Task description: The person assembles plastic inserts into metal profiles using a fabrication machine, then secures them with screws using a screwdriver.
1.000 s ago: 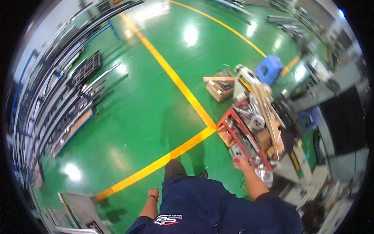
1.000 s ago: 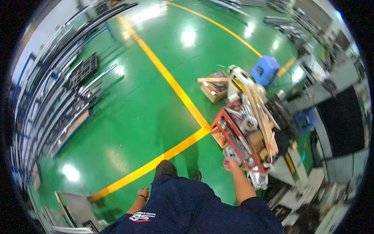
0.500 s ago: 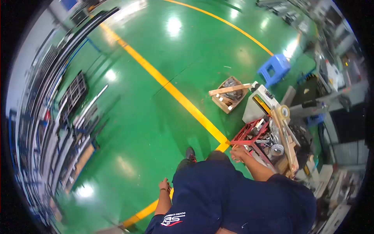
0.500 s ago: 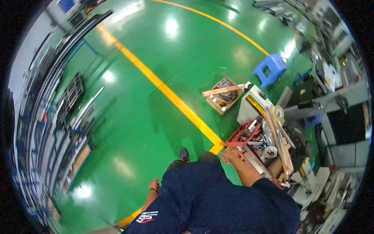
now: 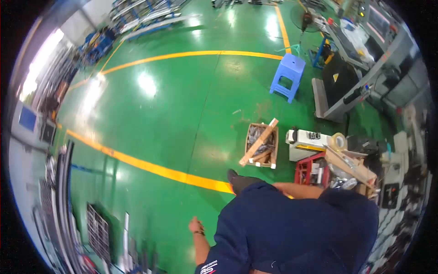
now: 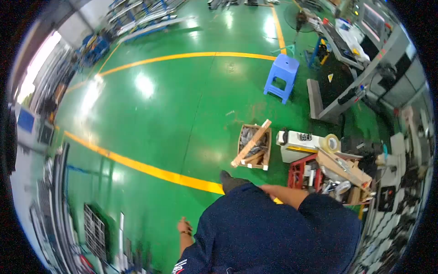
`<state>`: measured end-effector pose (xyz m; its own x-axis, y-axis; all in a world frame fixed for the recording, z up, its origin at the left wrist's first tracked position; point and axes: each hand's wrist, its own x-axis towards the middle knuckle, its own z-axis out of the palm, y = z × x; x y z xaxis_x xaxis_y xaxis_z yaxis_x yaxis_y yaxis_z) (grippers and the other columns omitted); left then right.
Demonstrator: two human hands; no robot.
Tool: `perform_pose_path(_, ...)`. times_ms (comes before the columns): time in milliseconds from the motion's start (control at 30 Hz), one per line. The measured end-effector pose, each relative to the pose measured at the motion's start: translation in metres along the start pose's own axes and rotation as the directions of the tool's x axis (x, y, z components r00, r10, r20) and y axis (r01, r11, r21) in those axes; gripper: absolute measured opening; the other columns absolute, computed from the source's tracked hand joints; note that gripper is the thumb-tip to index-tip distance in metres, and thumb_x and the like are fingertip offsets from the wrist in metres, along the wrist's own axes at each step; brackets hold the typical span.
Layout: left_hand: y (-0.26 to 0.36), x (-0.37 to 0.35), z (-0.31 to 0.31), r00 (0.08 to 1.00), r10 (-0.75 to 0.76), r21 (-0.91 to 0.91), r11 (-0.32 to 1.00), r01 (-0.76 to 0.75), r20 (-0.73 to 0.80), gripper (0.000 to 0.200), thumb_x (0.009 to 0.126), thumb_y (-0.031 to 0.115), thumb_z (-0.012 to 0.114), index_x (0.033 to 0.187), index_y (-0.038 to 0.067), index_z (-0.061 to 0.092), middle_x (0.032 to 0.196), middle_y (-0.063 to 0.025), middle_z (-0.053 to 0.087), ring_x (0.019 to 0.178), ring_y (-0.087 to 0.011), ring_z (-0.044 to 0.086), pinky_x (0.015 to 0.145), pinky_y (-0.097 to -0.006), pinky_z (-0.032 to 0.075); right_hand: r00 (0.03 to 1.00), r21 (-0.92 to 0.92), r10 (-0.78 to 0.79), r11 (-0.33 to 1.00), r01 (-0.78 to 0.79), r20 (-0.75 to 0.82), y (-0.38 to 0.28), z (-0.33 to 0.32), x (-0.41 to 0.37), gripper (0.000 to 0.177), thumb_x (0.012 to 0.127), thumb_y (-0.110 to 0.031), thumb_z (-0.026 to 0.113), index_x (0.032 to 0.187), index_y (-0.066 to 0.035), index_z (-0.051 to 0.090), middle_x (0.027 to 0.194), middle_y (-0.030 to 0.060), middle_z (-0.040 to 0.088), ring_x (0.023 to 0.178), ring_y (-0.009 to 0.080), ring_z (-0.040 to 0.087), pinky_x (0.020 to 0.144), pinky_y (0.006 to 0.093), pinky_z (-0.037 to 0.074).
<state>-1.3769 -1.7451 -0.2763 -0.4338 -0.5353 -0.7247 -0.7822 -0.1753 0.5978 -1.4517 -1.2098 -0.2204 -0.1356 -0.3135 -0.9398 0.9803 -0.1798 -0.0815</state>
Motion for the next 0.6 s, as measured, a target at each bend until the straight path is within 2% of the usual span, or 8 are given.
perform_pose_path(67, 0.060, -0.004, 0.029, 0.992, -0.064, 0.173, 0.984, 0.044, 0.108, 0.033, 0.095, 0.033, 0.063, 0.092, 0.001, 0.057, 0.066, -0.0125, 0.057, 0.040, -0.0209, 0.045, 0.037, -0.0363, 0.038, 0.991, -0.131, 0.071, 0.990, -0.056, 0.113, -0.079, -0.002, 0.046, 0.068, 0.094, -0.063, 0.054, 0.137, -0.011, 0.056, 0.129, 0.0168, 0.063, 0.120, 0.0365, 0.058, 0.099, 0.0604, 0.046)
perform_pose_path(100, 0.075, 0.008, 0.045, 0.986, 0.064, 0.124, 0.989, -0.084, 0.152, 0.033, 0.094, 0.033, 0.063, 0.090, 0.000, 0.057, 0.066, -0.0127, 0.057, 0.040, -0.0215, 0.047, 0.037, -0.0368, 0.038, 0.999, -0.284, 0.041, 0.958, -0.031, 0.030, -0.109, 0.009, 0.045, 0.067, 0.092, -0.064, 0.056, 0.133, -0.011, 0.058, 0.127, 0.0167, 0.064, 0.110, 0.0326, 0.062, 0.090, 0.0551, 0.050)
perform_pose_path(167, 0.112, 0.019, 0.071, 0.978, 0.052, 0.198, 0.976, -0.093, 0.204, 0.033, 0.094, 0.032, 0.062, 0.092, 0.000, 0.057, 0.067, -0.0126, 0.058, 0.043, -0.0217, 0.048, 0.040, -0.0372, 0.039, 0.986, -0.580, -0.053, 0.813, -0.050, -0.160, -0.177, 0.030, 0.031, 0.065, 0.090, -0.065, 0.060, 0.127, -0.012, 0.062, 0.122, 0.0167, 0.066, 0.090, 0.0248, 0.069, 0.071, 0.0446, 0.057)
perform_pose_path(267, 0.176, 0.048, 0.109, 0.963, -0.009, 0.357, 0.930, -0.091, 0.269, 0.032, 0.094, 0.032, 0.061, 0.093, 0.000, 0.058, 0.069, -0.0124, 0.060, 0.048, -0.0220, 0.050, 0.045, -0.0377, 0.041, 0.972, -0.478, -0.146, 0.850, 0.219, 0.184, -0.261, 0.035, 0.020, 0.060, 0.094, -0.060, 0.058, 0.131, -0.013, 0.057, 0.132, 0.0171, 0.061, 0.089, 0.0303, 0.068, 0.068, 0.0457, 0.056)
perform_pose_path(333, 0.228, 0.076, 0.146, 0.945, -0.028, 0.455, 0.881, -0.131, 0.325, 0.031, 0.095, 0.031, 0.061, 0.095, 0.000, 0.058, 0.071, -0.0123, 0.061, 0.051, -0.0222, 0.051, 0.048, -0.0380, 0.042, 0.945, -0.219, -0.298, 0.922, 0.321, 0.133, -0.302, 0.061, -0.024, 0.060, 0.094, -0.058, 0.060, 0.132, -0.011, 0.058, 0.132, 0.0180, 0.061, 0.083, 0.0261, 0.069, 0.066, 0.0421, 0.057)
perform_pose_path(400, 0.293, 0.113, 0.205, 0.920, -0.041, 0.543, 0.817, -0.194, 0.390, 0.031, 0.095, 0.031, 0.060, 0.096, 0.000, 0.059, 0.072, -0.0122, 0.062, 0.053, -0.0224, 0.053, 0.052, -0.0384, 0.043, 0.927, -0.176, -0.374, 0.913, 0.368, -0.004, -0.354, 0.042, 0.032, 0.061, 0.099, -0.055, 0.052, 0.130, -0.004, 0.058, 0.133, 0.0173, 0.061, 0.109, 0.0245, 0.064, 0.066, 0.0356, 0.058)
perform_pose_path(500, 0.395, 0.158, 0.291, 0.877, -0.034, 0.619, 0.721, -0.311, 0.480, 0.030, 0.095, 0.030, 0.059, 0.098, 0.000, 0.059, 0.074, -0.0121, 0.064, 0.058, -0.0228, 0.055, 0.057, -0.0389, 0.045, 0.953, -0.134, -0.282, 0.954, 0.266, -0.115, -0.403, 0.015, 0.095, 0.064, 0.092, -0.059, 0.059, 0.133, -0.010, 0.057, 0.128, 0.0109, 0.062, 0.094, 0.0240, 0.065, 0.077, 0.0483, 0.052)
perform_pose_path(600, 0.495, 0.208, 0.366, 0.830, -0.028, 0.659, 0.623, -0.422, 0.557, 0.030, 0.095, 0.029, 0.058, 0.100, 0.000, 0.060, 0.076, -0.0119, 0.065, 0.062, -0.0231, 0.057, 0.062, -0.0394, 0.046, 0.897, -0.103, -0.356, 0.934, 0.341, -0.261, -0.461, 0.026, 0.082, 0.064, 0.089, -0.059, 0.062, 0.130, -0.010, 0.059, 0.111, 0.0111, 0.068, 0.077, 0.0226, 0.065, 0.063, 0.0426, 0.050)
